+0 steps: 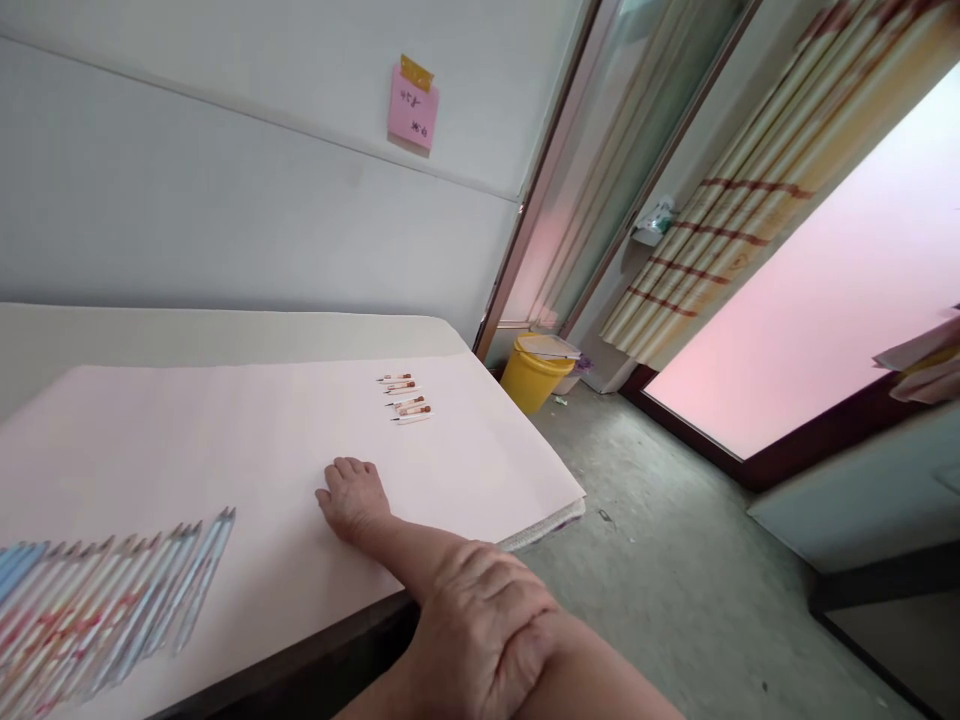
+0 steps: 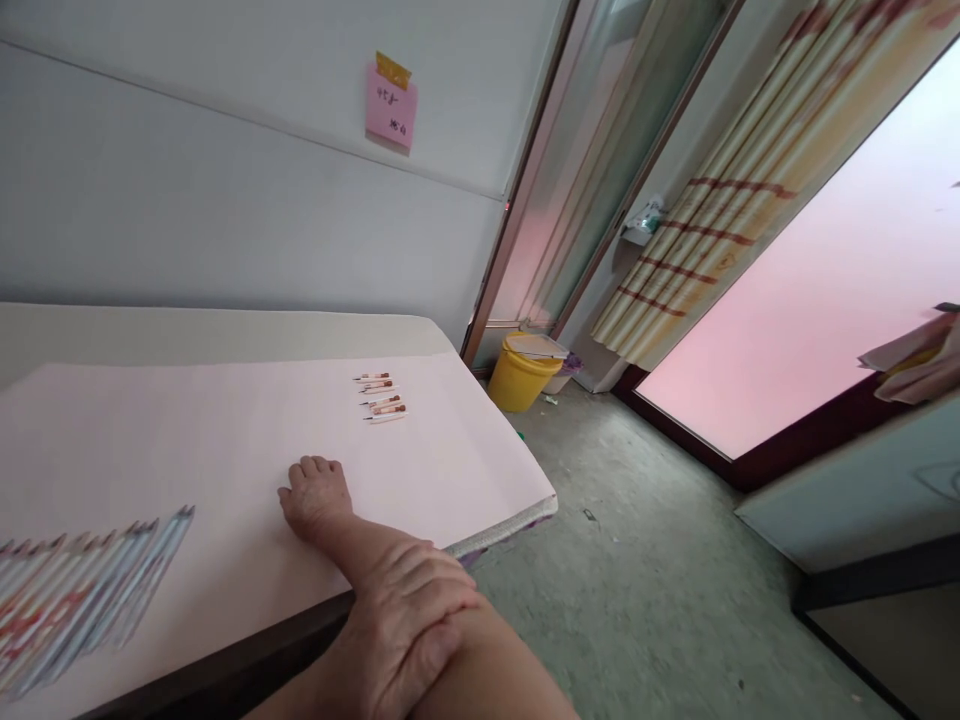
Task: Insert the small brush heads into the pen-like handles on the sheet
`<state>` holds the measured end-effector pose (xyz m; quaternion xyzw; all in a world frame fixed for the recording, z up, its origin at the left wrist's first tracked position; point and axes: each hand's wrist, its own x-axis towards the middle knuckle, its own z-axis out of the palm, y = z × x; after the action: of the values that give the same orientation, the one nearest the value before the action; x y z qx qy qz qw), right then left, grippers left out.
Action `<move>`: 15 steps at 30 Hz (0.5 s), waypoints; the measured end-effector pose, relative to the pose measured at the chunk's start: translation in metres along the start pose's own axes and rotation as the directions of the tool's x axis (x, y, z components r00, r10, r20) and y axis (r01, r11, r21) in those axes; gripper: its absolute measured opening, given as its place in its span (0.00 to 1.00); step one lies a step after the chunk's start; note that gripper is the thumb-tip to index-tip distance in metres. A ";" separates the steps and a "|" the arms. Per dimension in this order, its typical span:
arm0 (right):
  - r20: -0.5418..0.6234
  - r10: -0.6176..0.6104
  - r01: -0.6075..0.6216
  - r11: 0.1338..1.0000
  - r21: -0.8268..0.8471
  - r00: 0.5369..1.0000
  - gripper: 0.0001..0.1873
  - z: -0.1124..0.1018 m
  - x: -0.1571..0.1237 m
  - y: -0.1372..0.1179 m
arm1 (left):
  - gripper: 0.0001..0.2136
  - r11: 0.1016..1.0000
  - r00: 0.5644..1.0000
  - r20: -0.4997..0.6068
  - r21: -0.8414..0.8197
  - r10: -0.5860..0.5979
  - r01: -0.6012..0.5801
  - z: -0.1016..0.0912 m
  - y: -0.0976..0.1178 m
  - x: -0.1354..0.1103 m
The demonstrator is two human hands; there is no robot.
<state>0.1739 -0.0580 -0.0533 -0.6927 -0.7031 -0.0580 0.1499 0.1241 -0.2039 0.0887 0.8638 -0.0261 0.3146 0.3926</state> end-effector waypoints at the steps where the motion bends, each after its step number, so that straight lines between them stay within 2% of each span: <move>1: 0.006 0.002 -0.002 1.000 -0.004 1.000 0.15 -0.001 0.000 0.000 | 0.13 0.999 0.998 -0.052 0.017 0.047 -0.046 0.000 -0.001 -0.006; 4: 0.026 0.002 -0.002 1.000 -0.008 1.000 0.16 -0.003 0.002 -0.001 | 0.15 0.984 0.974 -0.149 0.087 0.169 -0.157 -0.001 -0.006 -0.022; 10: 0.033 0.007 -0.007 1.000 -0.009 0.999 0.16 -0.003 0.003 -0.001 | 0.13 0.983 0.944 -0.302 0.165 0.131 -0.084 -0.004 -0.008 -0.046; 13: -0.001 0.002 -0.002 1.000 -0.010 1.000 0.16 -0.001 0.003 0.000 | 0.08 0.983 0.898 -0.420 0.170 0.133 -0.066 0.007 -0.015 -0.066; 15: -0.001 0.002 -0.002 1.000 -0.007 1.000 0.16 -0.001 0.002 0.000 | 0.06 0.975 0.897 -0.409 0.202 0.168 -0.090 0.022 -0.027 -0.083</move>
<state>0.1743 -0.0560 -0.0514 -0.6939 -0.7021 -0.0609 0.1480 0.0766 -0.2173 0.0132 0.8028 0.0306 0.5210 0.2882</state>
